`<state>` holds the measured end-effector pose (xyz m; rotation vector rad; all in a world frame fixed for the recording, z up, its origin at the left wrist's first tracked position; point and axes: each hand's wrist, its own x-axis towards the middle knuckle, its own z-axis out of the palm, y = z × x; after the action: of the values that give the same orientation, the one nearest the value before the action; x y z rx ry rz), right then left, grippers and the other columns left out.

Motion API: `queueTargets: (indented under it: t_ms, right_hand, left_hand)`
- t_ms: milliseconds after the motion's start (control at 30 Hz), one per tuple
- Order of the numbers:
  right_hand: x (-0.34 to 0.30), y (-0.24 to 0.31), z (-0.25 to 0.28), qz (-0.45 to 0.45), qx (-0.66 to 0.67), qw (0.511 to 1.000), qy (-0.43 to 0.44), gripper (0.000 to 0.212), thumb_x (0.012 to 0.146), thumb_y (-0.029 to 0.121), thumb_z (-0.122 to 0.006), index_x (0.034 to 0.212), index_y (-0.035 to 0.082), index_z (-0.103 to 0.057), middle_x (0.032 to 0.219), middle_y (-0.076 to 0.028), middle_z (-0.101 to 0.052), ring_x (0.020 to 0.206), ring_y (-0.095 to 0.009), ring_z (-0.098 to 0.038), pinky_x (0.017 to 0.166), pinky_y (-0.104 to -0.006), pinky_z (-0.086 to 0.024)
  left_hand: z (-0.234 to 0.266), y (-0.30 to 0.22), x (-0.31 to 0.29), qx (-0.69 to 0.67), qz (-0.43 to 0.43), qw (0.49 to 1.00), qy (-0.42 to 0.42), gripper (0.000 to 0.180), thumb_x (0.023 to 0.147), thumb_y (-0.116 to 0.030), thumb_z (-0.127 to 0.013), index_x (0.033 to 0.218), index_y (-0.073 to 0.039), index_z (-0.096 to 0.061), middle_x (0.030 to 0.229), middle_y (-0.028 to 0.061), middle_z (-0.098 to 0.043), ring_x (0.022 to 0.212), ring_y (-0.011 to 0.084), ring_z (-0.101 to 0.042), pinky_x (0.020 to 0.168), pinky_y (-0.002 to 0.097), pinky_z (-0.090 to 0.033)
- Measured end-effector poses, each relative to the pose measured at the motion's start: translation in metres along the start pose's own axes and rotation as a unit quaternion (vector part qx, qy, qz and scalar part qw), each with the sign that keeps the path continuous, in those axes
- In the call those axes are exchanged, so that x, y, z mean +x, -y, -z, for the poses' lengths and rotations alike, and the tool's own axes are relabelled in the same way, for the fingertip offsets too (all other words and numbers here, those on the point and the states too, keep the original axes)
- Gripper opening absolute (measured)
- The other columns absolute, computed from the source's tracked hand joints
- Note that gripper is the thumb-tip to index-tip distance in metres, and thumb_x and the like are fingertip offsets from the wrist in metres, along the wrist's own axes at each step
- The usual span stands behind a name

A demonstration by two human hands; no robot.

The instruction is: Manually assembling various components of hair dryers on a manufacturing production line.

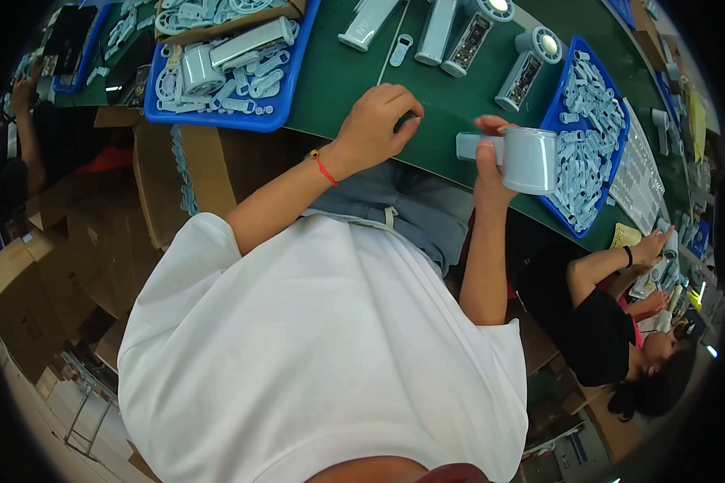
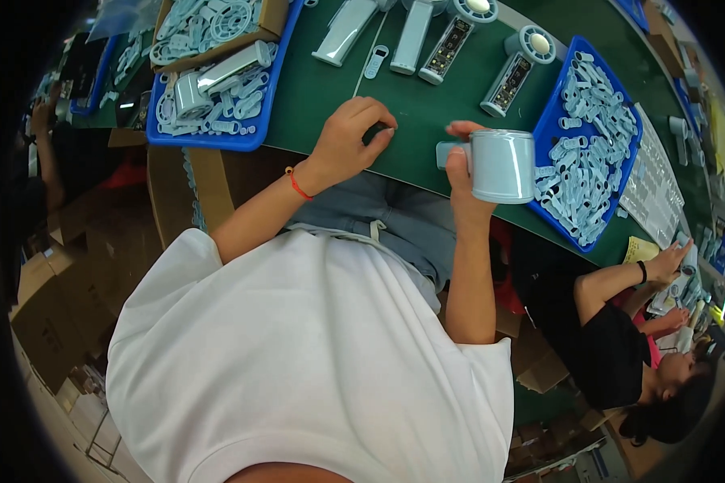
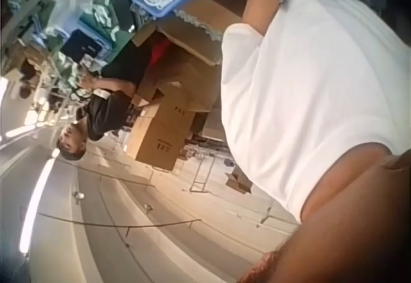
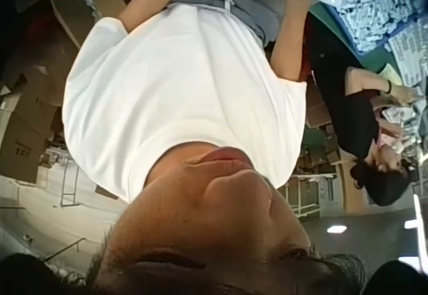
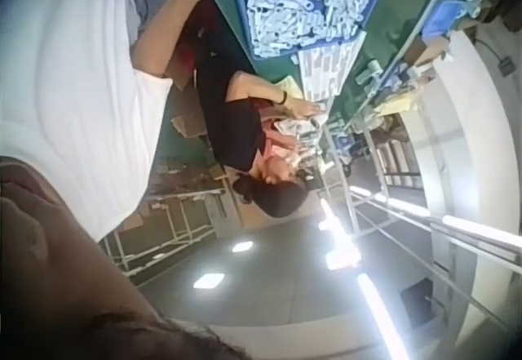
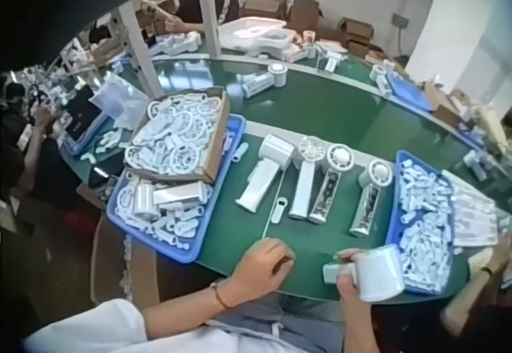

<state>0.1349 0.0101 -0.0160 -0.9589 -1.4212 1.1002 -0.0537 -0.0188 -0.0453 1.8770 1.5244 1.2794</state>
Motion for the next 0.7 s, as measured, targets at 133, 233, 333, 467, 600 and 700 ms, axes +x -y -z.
queueTargets:
  t_ms: [133, 233, 333, 467, 600, 700]
  right_hand:
    - [0.016, 0.049, 0.0, 0.187, 0.084, 0.979, 0.015, 0.033, 0.075, 0.011, -0.068, 0.1, 0.009, -0.048, 0.09, -0.007, -0.053, 0.084, -0.02, -0.052, 0.084, -0.039, -0.044]
    - [-0.01, 0.01, 0.01, 0.121, -0.226, 0.966, -0.021, 0.023, 0.076, 0.005, -0.064, 0.092, 0.008, -0.047, 0.091, -0.006, -0.052, 0.085, -0.016, -0.051, 0.083, -0.0324, -0.045]
    - [-0.014, -0.014, -0.02, -0.038, -0.019, 0.999, 0.022, 0.026, 0.073, -0.007, -0.064, 0.091, 0.004, -0.049, 0.088, -0.008, -0.055, 0.083, -0.016, -0.053, 0.076, -0.0287, -0.045]
    - [-0.014, 0.001, -0.016, -0.141, 0.009, 0.99, 0.02, 0.038, 0.076, 0.012, -0.071, 0.106, 0.004, -0.048, 0.091, -0.009, -0.054, 0.087, -0.018, -0.054, 0.079, -0.0302, -0.045]
    - [-0.007, 0.036, -0.023, -0.212, 0.233, 0.946, 0.077, 0.086, 0.073, 0.061, -0.063, 0.13, 0.003, -0.033, 0.101, -0.009, -0.054, 0.093, -0.023, -0.056, 0.081, -0.0345, -0.047]
    - [-0.008, 0.049, -0.022, -0.258, 0.234, 0.935, 0.064, 0.085, 0.076, 0.066, -0.055, 0.13, 0.004, -0.033, 0.1, -0.01, -0.054, 0.089, -0.023, -0.057, 0.076, -0.034, -0.048]
  left_hand:
    - [0.003, 0.002, -0.005, 0.011, -0.002, 1.0, -0.004, 0.01, 0.071, -0.002, -0.064, 0.078, -0.005, -0.057, 0.079, 0.0071, -0.057, 0.076, 0.0251, -0.055, 0.069, 0.034, -0.044]
    - [0.0, 0.0, -0.001, 0.004, -0.005, 1.0, 0.003, 0.011, 0.071, -0.001, -0.064, 0.079, -0.004, -0.057, 0.08, 0.0075, -0.057, 0.077, 0.0251, -0.056, 0.069, 0.0337, -0.044]
    - [0.001, -0.002, -0.002, -0.001, 0.001, 1.0, 0.013, 0.011, 0.07, -0.001, -0.064, 0.078, -0.005, -0.057, 0.08, 0.0071, -0.057, 0.077, 0.025, -0.055, 0.068, 0.0337, -0.044]
    - [0.006, -0.006, -0.004, -0.013, 0.014, 0.999, 0.033, 0.01, 0.073, -0.003, -0.063, 0.082, -0.003, -0.058, 0.079, 0.0061, -0.058, 0.078, 0.0217, -0.056, 0.068, 0.0318, -0.044]
    - [0.017, -0.038, 0.001, -0.207, 0.129, 0.969, 0.021, 0.022, 0.078, -0.017, -0.064, 0.093, -0.003, -0.059, 0.087, 0.0093, -0.057, 0.081, 0.0211, -0.057, 0.068, 0.0321, -0.046]
    - [0.015, -0.058, 0.001, -0.199, 0.059, 0.978, 0.027, 0.057, 0.078, -0.033, -0.067, 0.12, 0.0, -0.047, 0.11, 0.0158, -0.049, 0.081, 0.0244, -0.056, 0.072, 0.0335, -0.047]
